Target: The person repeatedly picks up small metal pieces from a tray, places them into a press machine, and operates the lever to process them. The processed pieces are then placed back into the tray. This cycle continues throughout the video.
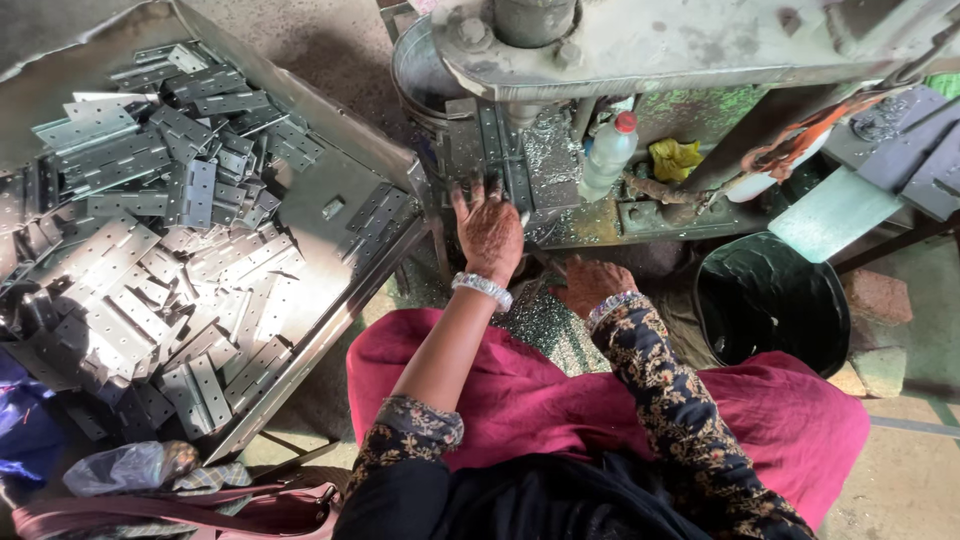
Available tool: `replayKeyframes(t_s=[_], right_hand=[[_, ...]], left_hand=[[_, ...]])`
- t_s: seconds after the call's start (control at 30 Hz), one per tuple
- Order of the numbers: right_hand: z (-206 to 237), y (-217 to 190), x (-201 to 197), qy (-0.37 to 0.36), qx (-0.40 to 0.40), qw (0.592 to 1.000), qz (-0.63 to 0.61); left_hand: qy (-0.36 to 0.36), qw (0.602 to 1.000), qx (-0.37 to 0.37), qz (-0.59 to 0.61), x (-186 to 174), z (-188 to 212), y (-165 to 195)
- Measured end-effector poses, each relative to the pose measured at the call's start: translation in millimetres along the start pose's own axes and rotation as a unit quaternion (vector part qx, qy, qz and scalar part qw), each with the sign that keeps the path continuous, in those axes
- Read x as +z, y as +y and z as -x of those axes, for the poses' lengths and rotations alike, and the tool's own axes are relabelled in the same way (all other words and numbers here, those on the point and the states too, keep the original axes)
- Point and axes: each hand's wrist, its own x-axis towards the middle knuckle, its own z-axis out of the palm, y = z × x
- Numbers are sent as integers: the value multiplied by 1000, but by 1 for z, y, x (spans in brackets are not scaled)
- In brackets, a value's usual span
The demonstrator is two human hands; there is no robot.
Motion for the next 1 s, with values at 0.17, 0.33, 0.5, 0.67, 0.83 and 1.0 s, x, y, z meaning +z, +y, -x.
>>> replayKeyframes(t_s=[0.17,0.33,0.5,0.67,0.83,1.0], right_hand=[[-2,3,4,-4,6,1000,-9],[9,0,6,60,12,998,-25],[0,5,5,57,13,998,-25],[-7,21,46,72,14,994,-86],[-4,29,95,118,43,987,-102],[-29,39,99,58,52,993,-91]], left_hand=[[-100,992,9,-72,-10,-1,4],[54,997,45,4,-2,30,-7],[94,995,19,-18,5,13,-8],[23,993,9,-119,4,-5,5],[10,997,-3,-74,1,5,9],[-9,994,12,-111,2,4,8]])
